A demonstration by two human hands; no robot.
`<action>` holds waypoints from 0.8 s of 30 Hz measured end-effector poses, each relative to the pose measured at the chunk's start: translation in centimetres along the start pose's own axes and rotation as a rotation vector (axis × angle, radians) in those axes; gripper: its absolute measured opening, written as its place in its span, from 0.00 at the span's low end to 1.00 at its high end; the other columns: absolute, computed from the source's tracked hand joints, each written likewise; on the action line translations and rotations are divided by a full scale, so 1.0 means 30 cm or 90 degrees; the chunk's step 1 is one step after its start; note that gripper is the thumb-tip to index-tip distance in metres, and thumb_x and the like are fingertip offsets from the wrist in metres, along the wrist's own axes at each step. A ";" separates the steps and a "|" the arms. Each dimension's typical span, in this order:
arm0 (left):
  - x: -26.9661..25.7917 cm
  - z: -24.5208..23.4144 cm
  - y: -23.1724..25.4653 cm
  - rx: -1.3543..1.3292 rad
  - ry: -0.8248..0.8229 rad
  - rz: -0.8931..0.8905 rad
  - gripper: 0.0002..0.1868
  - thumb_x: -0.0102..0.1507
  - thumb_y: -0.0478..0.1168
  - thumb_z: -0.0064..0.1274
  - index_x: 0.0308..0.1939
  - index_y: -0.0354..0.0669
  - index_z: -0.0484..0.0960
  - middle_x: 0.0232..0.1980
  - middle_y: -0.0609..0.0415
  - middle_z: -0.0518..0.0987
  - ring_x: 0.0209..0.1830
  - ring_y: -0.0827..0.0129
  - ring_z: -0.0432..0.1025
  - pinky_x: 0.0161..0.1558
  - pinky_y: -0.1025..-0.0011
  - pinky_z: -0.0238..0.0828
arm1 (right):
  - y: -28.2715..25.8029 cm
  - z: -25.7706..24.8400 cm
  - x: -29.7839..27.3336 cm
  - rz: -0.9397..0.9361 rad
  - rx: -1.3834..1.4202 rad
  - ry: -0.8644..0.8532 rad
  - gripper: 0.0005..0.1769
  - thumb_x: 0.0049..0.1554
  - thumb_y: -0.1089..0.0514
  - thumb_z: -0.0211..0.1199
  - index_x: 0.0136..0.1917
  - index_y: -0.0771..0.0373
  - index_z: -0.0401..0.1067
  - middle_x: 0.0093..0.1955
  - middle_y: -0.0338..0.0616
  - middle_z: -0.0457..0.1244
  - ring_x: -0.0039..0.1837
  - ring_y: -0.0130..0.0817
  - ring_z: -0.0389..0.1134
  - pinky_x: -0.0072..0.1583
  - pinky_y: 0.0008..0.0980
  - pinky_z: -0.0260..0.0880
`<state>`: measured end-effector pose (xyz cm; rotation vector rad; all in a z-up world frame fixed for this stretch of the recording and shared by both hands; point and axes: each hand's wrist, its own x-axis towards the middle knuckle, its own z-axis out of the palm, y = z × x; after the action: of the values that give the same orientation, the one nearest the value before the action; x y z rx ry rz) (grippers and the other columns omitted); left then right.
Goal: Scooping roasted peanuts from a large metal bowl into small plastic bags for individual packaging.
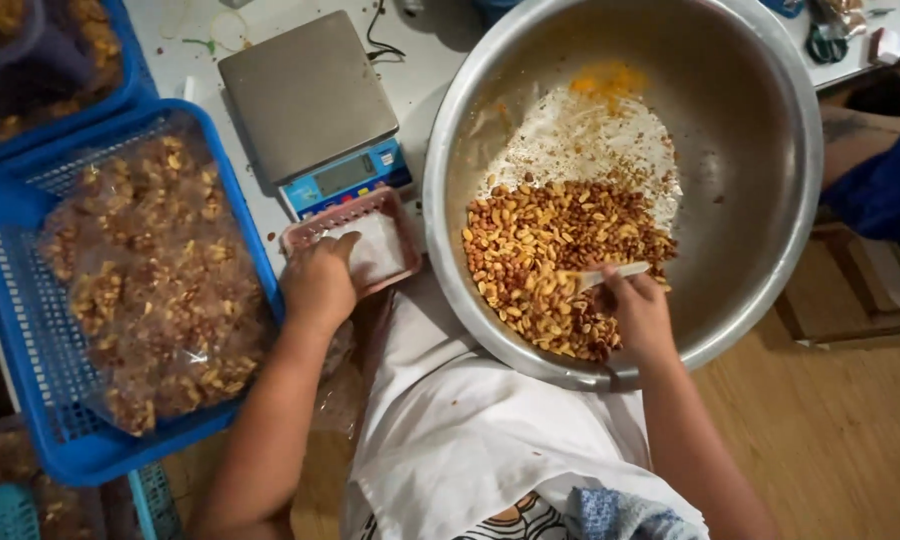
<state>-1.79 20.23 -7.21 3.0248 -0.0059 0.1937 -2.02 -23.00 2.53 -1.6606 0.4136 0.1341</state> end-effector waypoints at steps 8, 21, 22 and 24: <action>0.098 -0.375 0.232 -0.795 0.205 -0.046 0.06 0.69 0.35 0.49 0.45 0.42 0.82 0.44 0.49 0.85 0.53 0.55 0.80 0.57 0.61 0.76 | -0.005 -0.040 0.089 -0.108 0.094 0.011 0.11 0.68 0.60 0.58 0.50 0.73 0.73 0.33 0.47 0.62 0.32 0.31 0.64 0.36 0.27 0.62; 0.087 -0.397 0.726 -0.864 -0.381 0.012 0.15 0.64 0.44 0.55 0.52 0.45 0.81 0.50 0.53 0.84 0.48 0.65 0.80 0.45 0.65 0.84 | -0.255 -0.081 0.003 -0.642 -0.070 -0.094 0.07 0.70 0.72 0.48 0.50 0.66 0.63 0.57 0.56 0.67 0.50 0.37 0.70 0.47 0.29 0.73; 0.084 -0.348 0.728 -0.864 -0.381 0.013 0.15 0.64 0.44 0.55 0.52 0.45 0.81 0.50 0.53 0.84 0.48 0.65 0.80 0.45 0.65 0.84 | -0.272 -0.060 -0.010 -0.642 -0.070 -0.093 0.07 0.70 0.72 0.48 0.50 0.66 0.63 0.57 0.56 0.67 0.50 0.37 0.70 0.47 0.29 0.73; 0.073 -0.250 0.727 -1.037 -0.252 0.071 0.15 0.60 0.34 0.67 0.49 0.35 0.81 0.43 0.51 0.84 0.47 0.66 0.78 0.55 0.64 0.75 | -0.304 -0.012 -0.039 -0.666 -0.178 -0.066 0.08 0.63 0.67 0.59 0.50 0.68 0.79 0.42 0.49 0.68 0.34 0.34 0.65 0.40 0.32 0.66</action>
<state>-0.82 -0.62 2.85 1.3894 -0.2328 -0.2861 -0.02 -22.42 11.48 -1.9369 -0.6006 -0.5192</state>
